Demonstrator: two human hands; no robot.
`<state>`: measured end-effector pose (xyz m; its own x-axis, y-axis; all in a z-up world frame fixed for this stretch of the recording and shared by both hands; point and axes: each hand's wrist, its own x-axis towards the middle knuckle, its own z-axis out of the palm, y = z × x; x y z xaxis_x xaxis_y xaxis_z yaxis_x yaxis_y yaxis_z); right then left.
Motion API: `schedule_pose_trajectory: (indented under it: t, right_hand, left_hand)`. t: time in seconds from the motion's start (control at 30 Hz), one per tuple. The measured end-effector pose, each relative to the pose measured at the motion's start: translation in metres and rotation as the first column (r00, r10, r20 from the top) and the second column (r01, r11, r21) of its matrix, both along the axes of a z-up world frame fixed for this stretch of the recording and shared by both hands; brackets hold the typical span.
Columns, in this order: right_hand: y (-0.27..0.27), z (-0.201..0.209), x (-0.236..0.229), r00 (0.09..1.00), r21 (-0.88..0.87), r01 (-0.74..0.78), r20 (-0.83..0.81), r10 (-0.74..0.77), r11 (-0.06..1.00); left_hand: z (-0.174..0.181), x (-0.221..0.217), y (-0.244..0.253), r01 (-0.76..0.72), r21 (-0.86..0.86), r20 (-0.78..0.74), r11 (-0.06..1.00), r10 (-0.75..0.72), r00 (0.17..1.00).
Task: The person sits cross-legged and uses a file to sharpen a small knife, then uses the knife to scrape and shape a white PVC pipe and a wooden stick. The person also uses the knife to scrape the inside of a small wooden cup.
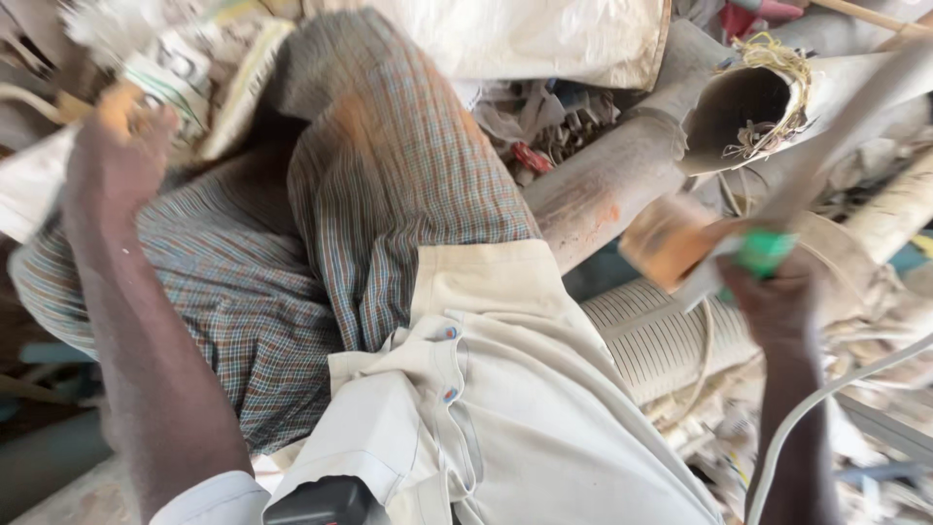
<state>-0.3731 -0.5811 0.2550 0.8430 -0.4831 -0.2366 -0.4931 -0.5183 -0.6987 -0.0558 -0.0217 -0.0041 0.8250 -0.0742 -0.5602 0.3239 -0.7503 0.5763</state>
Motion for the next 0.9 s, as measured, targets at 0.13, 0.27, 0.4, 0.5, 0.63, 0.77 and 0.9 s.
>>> schedule_pose_trajectory:
  t: [0.13, 0.27, 0.4, 0.5, 0.63, 0.77, 0.9]
  right_hand:
    - [0.016, -0.041, -0.009, 0.984, 0.187, -0.008, -0.171, 0.041, 0.982]
    - [0.024, -0.061, 0.026, 0.938, -0.075, -0.191, -0.309, 0.159, 0.979]
    - [0.022, -0.087, 0.077, 0.917, -0.166, -0.395, -0.129, 0.378, 0.903]
    - [0.008, -0.123, 0.144, 0.864, -0.384, -0.494, -0.114, 0.490, 0.780]
    - [-0.014, -0.172, 0.252, 0.875, -0.296, -0.480, -0.098, 0.474, 0.826]
    - [-0.025, -0.208, 0.344, 0.872, -0.194, -0.485, -0.177, 0.456, 0.853]
    - [-0.033, -0.214, 0.370, 0.824, -0.287, -0.511, 0.103, 0.557, 0.810]
  left_hand:
    - [0.007, -0.007, -0.003, 0.083, 0.050, 0.099, 0.995, -0.088, 0.991]
    - [0.020, -0.021, -0.012, -0.010, 0.049, 0.025, 0.999, 0.008, 1.000]
    - [0.032, -0.034, -0.025, -0.108, -0.055, 0.002, 0.993, 0.109, 0.994]
    - [0.030, -0.047, -0.028, -0.215, -0.170, -0.051, 0.962, 0.209, 0.977]
    - [0.014, -0.056, -0.024, -0.114, -0.304, 0.097, 0.946, 0.150, 0.984]
    - [0.002, -0.063, -0.016, -0.085, -0.210, 0.105, 0.974, 0.109, 0.988]
    - [-0.002, -0.057, -0.020, -0.103, -0.145, 0.065, 0.984, 0.114, 0.991]
